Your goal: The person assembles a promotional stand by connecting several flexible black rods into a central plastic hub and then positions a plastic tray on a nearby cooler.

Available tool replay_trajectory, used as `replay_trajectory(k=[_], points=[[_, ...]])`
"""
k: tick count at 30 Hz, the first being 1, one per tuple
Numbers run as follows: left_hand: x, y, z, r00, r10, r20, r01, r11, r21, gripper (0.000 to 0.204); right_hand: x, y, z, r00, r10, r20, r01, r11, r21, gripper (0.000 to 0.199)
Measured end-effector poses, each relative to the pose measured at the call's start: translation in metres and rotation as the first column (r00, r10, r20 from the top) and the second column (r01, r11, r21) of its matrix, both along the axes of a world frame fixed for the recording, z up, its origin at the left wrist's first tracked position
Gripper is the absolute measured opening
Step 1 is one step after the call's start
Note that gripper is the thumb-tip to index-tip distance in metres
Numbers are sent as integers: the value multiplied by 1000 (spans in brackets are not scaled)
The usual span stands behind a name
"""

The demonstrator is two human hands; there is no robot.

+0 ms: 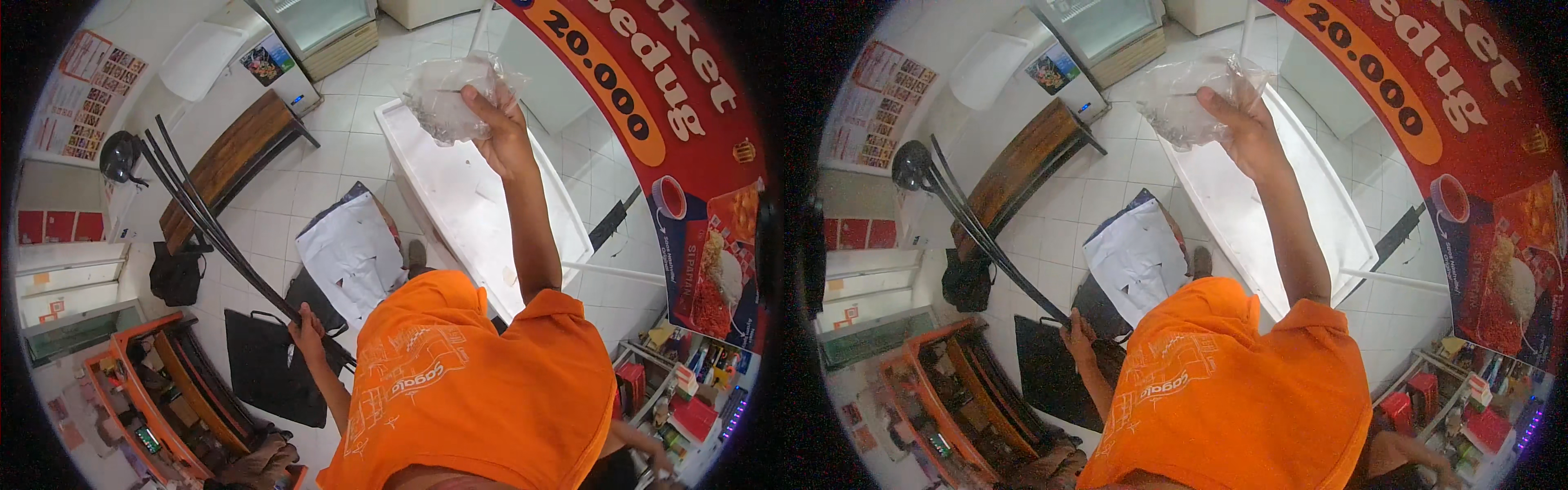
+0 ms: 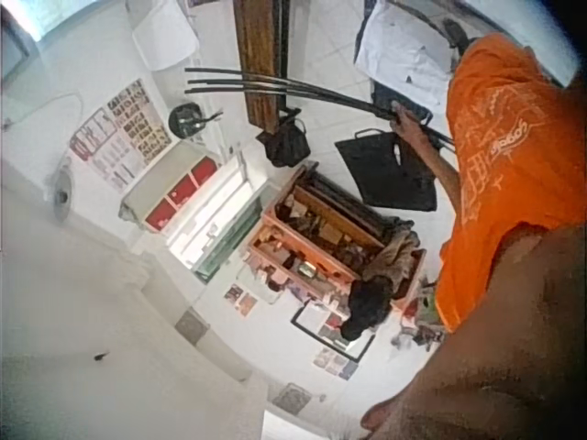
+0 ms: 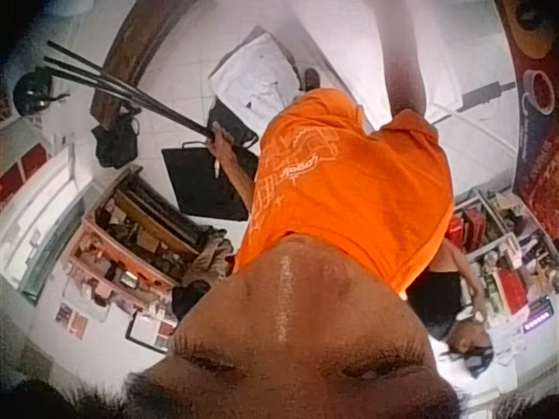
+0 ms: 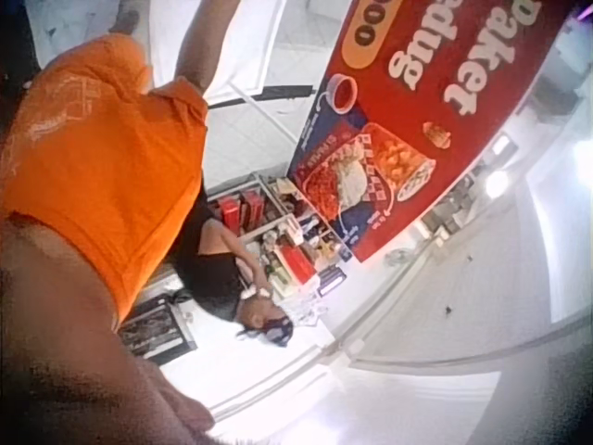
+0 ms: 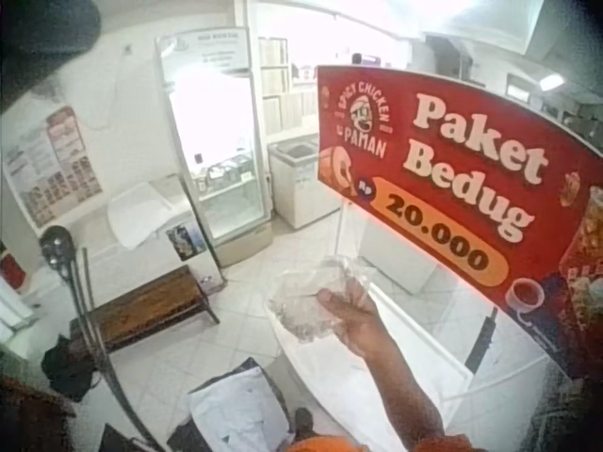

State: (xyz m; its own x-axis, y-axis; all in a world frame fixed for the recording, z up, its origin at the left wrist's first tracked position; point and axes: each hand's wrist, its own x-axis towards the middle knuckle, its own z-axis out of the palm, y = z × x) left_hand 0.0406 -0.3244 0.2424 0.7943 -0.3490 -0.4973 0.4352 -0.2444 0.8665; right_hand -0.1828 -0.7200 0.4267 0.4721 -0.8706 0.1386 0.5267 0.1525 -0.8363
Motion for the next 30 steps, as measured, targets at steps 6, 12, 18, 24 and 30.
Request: replay_trajectory(k=[6,12,18,24,30], points=[[1,-1,0,999,-49,8,49,999,-22,37,-4,-3,5,996,38,79,-51,983,174,50],[-2,-12,2,1000,-16,25,17,1000,-3,44,-10,-3,11,964,152,218,-194,964,183,53],[-4,-22,7,997,-67,27,68,997,-34,43,-13,-7,11,986,36,164,-61,987,149,57],[-3,-26,1,1000,-7,-10,7,1000,4,39,-17,-19,-32,785,-314,-535,45,889,-456,46],[2,-22,1,991,-114,68,111,993,46,38,-24,-34,-99,502,-542,-673,-115,730,-674,27]])
